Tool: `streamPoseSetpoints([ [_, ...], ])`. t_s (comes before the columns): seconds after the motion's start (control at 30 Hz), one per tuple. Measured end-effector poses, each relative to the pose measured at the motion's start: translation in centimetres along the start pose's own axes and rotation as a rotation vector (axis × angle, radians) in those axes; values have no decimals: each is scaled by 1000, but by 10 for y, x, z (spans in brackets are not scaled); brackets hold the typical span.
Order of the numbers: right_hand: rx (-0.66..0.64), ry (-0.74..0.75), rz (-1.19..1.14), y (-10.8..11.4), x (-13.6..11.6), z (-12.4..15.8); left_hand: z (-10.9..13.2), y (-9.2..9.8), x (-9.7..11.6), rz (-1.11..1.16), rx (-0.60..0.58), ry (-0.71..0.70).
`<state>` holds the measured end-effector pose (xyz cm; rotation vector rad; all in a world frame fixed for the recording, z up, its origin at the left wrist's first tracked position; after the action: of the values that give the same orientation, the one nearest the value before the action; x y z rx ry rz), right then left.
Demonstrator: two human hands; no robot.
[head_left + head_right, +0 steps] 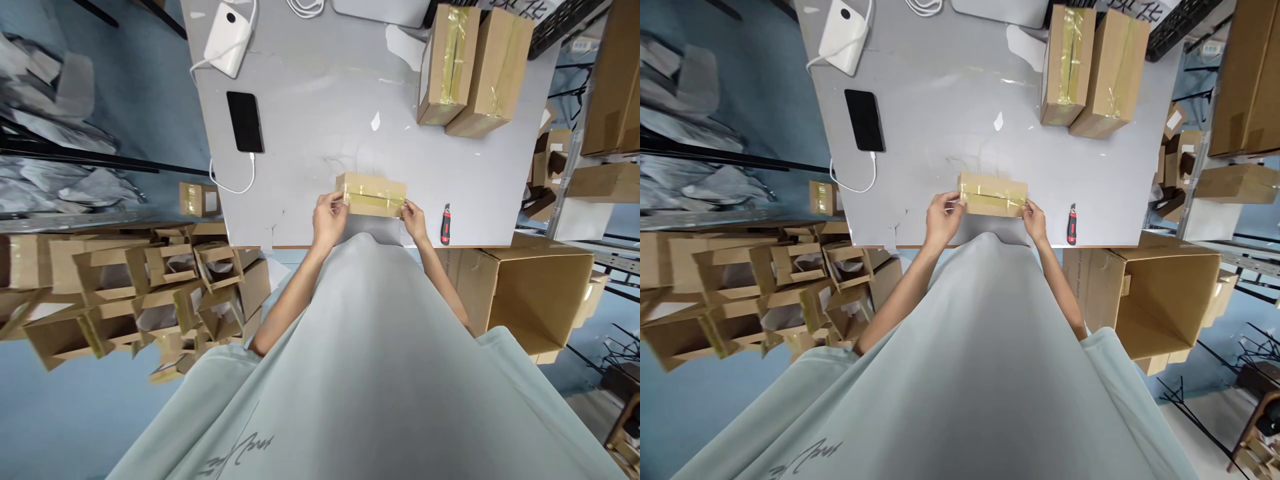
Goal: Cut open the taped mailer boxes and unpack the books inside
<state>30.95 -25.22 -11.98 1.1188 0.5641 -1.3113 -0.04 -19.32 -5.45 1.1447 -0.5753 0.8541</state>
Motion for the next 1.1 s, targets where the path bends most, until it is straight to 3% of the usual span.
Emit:
streamPoseSetpoints([
  [0.13, 234, 18, 62, 36, -19, 21, 14, -20, 48, 61, -153, -172],
  [0.23, 212, 108, 4, 36, -45, 40, 18, -37, 61, 115, -253, -218],
  [0.33, 190, 81, -17, 30, -61, 52, 12, -43, 55, 96, -187, -211],
  [0.43, 203, 22, -17, 32, -63, 54, 0, -45, 39, 26, -82, -104],
  [0.53, 178, -7, -65, 41, -59, 53, -4, -61, 29, 72, -215, -6],
  [0.63, 128, 1, -129, 45, -58, 52, 2, -72, 33, 155, -344, -10],
  [0.8, -15, 78, -248, 23, -70, 47, 10, -48, 31, 40, -198, 8],
  [0.93, -98, 63, -301, -10, -71, 39, 5, -16, 11, -23, -100, 59],
  [1.1, -129, 31, -362, -30, -67, 31, 0, -4, -17, 64, -102, 107],
])
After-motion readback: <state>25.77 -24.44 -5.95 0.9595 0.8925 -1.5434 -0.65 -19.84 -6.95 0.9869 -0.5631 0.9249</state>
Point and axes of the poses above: each hand's wrist, its own z-axis away from the middle knuckle, its own y-axis out of the back of the hand, x = y × z, the point moved 6 cm from there along -z, towards the middle knuckle, and after that the axes turned 9 degrees about -z, right-handed, at the moved point
